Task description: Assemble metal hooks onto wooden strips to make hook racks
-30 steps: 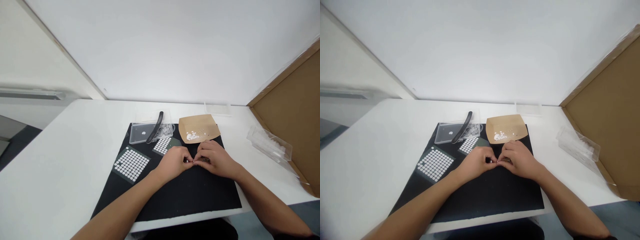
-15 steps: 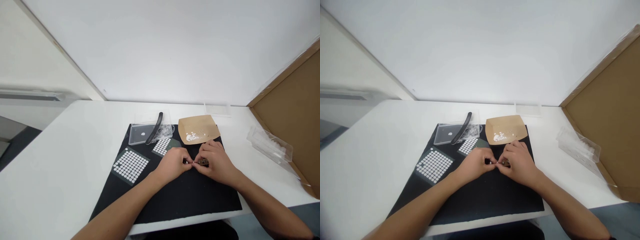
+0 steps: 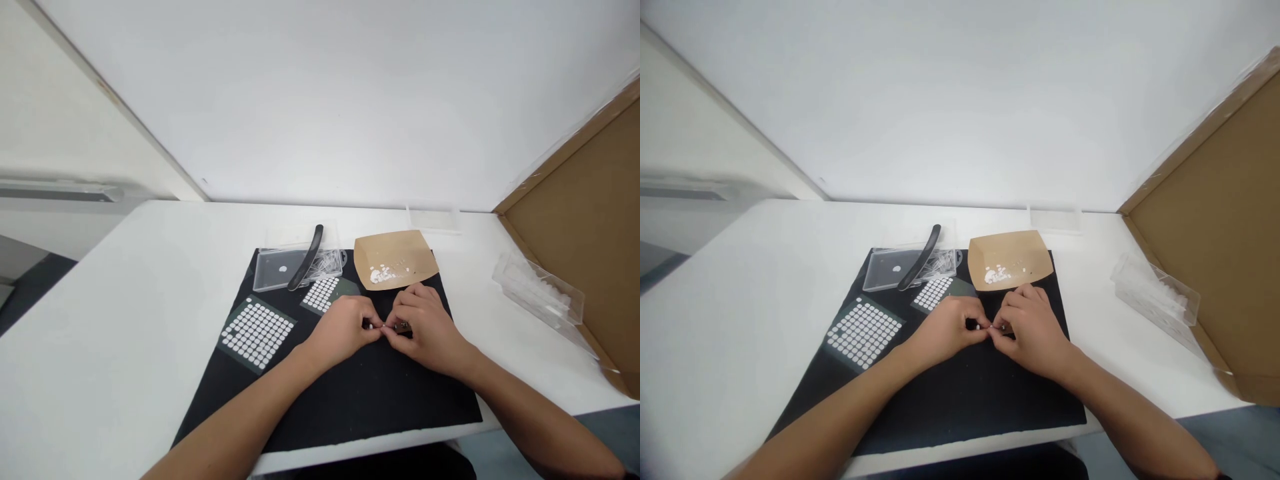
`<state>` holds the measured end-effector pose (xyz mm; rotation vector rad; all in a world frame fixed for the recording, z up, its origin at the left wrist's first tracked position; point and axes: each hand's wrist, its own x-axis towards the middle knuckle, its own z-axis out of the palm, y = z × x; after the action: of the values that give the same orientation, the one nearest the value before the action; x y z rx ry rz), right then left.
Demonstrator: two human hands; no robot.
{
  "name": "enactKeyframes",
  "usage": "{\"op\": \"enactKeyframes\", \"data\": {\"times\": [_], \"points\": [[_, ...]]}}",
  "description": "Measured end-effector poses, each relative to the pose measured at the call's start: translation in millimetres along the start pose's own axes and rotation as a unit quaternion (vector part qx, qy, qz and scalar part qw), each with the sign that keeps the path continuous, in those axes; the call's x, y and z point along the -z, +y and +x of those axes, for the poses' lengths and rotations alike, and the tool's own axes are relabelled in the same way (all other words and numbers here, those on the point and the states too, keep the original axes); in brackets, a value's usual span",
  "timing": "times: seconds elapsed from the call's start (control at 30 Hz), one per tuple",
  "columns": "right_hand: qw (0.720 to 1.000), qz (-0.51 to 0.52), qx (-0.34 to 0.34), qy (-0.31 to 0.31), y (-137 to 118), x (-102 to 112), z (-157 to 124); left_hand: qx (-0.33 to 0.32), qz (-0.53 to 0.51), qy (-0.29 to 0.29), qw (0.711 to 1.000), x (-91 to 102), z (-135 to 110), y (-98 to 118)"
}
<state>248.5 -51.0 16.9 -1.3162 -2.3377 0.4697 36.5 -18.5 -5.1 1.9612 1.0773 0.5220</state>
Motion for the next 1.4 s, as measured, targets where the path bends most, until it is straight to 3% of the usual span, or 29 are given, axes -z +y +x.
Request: {"op": "enactKeyframes", "data": {"times": [0.3, 0.7, 1.1, 1.4], "points": [[0.996, -0.067, 0.049, 0.033, 2, 2, -4, -0.005, -0.008, -0.001, 1.000, -2.0, 0, -5], [0.978, -0.119, 0.170, -0.001, 10, 6, 1, -0.005, -0.035, 0.010, 0.999, -4.9, -1, -8], [0.987, -0.042, 0.148, -0.036, 19, 13, 3, -0.018, -0.012, -0.004, 1.000, 0.0, -1, -4], [0.992, -0.028, 0.122, -0.001, 38, 34, 6, -0.078, 0.002, -0.001, 0.997, 1.4, -2, -5]]}}
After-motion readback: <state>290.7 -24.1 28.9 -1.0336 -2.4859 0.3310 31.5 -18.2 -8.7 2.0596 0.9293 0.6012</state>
